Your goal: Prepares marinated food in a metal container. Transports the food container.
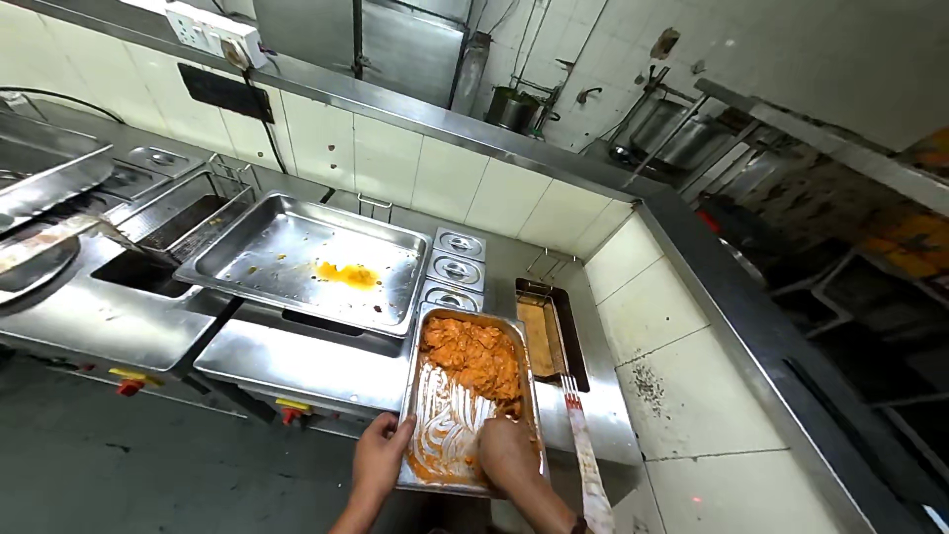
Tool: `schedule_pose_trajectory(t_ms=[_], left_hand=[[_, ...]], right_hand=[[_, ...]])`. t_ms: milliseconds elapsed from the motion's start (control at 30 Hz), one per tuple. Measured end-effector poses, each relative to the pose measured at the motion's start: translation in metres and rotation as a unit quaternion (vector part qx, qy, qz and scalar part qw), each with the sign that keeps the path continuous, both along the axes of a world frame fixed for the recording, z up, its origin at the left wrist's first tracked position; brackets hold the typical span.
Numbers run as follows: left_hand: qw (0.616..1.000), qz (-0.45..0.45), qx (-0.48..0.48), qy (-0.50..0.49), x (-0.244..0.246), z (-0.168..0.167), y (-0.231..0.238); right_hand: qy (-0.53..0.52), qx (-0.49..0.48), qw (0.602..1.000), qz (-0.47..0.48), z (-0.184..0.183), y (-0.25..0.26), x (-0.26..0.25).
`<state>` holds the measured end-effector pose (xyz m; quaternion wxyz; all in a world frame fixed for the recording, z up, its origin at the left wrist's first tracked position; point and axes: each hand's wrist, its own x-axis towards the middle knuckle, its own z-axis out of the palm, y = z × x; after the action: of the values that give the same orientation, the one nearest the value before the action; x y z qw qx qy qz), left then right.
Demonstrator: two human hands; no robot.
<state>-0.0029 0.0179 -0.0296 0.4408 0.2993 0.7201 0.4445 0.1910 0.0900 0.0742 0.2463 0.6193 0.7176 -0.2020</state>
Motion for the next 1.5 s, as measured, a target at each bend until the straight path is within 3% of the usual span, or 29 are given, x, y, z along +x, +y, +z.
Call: schedule_pose_trajectory(t_ms=[100,167,233,333,433,500,667,933,1000,1100,1267,1433,1500], left_hand=[[1.0,0.0,0.004,-0.005,0.0,-0.001,0.0],[1.0,-0.001,0.005,-0.007,0.0,-0.002,0.0],[1.0,-0.001,0.003,-0.01,-0.001,-0.002,0.0],[1.0,0.001,-0.001,-0.01,-0.002,-0.003,0.0],[1.0,-0.006,0.0,-0.008,-0.001,-0.002,0.001],[1.0,-0.002,0.005,-0.016,-0.001,-0.002,0.001],[1.0,-0.001,0.009,-0.025,-0.001,-0.003,0.001],[1.0,-0.006,0.0,-0.008,0.0,0.0,0.001],[1.0,-0.003,0.003,-0.011,0.0,0.002,0.0],[1.0,0.003,0.003,-0.018,0.0,0.002,0.0],[1.0,0.0,0.008,-0.022,0.0,-0.004,0.001],[1.0,-0.002,0.014,-0.017,0.0,-0.001,0.0],[1.0,-0.002,0.015,-0.018,0.0,-0.001,0.0]], right_hand=[[0.158,-0.083,0.983,0.046,-0.014,0.016,0.015],[0.303,-0.108,0.947,-0.028,-0.025,0.024,0.026],[0.429,-0.125,0.878,-0.168,-0.021,0.024,0.03],[0.53,-0.116,0.73,-0.415,-0.017,0.021,0.027],[0.574,-0.1,0.639,-0.503,-0.024,0.024,0.03],[0.588,-0.101,0.634,-0.492,-0.025,0.025,0.031],[0.598,-0.11,0.682,-0.407,-0.023,0.037,0.032],[0.581,-0.016,0.654,-0.485,-0.026,0.054,0.003],[0.598,-0.052,0.6,-0.528,-0.021,0.054,-0.001],[0.653,-0.17,0.473,-0.566,-0.004,0.052,0.008],[0.738,-0.255,0.318,-0.538,0.002,0.049,0.022],[0.753,-0.219,0.265,-0.561,0.002,0.048,0.011],[0.767,-0.256,0.226,-0.544,0.003,0.05,0.01]])
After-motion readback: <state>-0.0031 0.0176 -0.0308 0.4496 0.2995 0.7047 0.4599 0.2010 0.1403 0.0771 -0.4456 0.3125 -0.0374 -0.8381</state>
